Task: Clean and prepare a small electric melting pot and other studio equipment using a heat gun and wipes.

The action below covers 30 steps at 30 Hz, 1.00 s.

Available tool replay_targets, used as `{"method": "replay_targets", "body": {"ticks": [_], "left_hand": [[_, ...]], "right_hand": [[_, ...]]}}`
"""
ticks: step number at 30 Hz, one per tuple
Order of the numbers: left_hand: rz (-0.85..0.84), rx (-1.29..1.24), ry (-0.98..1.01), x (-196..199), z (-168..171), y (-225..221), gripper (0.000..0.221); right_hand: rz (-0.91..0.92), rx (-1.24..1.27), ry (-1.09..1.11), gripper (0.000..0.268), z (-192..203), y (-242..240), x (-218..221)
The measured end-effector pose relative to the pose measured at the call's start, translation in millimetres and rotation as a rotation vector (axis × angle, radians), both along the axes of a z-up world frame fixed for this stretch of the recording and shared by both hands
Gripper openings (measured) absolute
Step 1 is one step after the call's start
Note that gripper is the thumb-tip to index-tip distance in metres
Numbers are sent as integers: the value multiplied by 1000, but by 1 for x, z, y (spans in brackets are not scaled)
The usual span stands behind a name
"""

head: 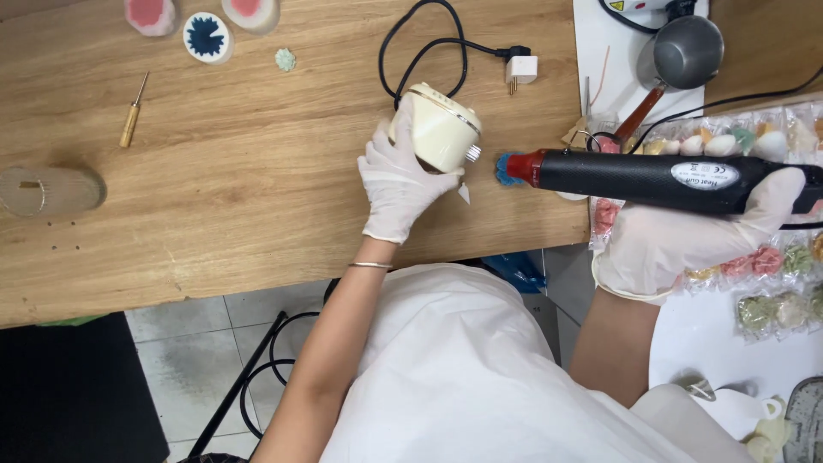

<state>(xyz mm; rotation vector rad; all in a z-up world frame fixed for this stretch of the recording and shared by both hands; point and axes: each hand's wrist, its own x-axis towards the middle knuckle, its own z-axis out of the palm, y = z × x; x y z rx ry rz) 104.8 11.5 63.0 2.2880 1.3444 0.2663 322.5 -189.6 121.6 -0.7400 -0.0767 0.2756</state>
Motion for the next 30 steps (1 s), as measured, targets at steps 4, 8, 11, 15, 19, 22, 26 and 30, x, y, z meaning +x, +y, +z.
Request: {"method": "replay_targets", "body": {"ticks": [4,8,11,15,19,22,26,30], "left_hand": [[31,-226,-84,-19,-4,35,130],[147,-883,-642,-43,-14,54,116],[179,-1075,-759,-60,-20,59,111],[-24,-919,-875,-75,-106,68,109],[-67,-506,-539,-76,-85,70,112],[53,-758,-937,-78,-42,68,95],[1,-338,-805,-87,-127,68,60],[-75,2,-670,-92,-134,74,72]], "right_hand": [[51,25,-45,32,-8,0,-7],[50,43,-81,33,2,28,-30],[60,48,-102,35,11,58,-53],[151,67,-206,36,14,104,-77],[182,45,-279,36,21,127,-101],[174,-16,-366,34,34,141,-112],[220,-37,-429,31,43,153,-118],[298,-19,-447,24,58,180,-134]]}}
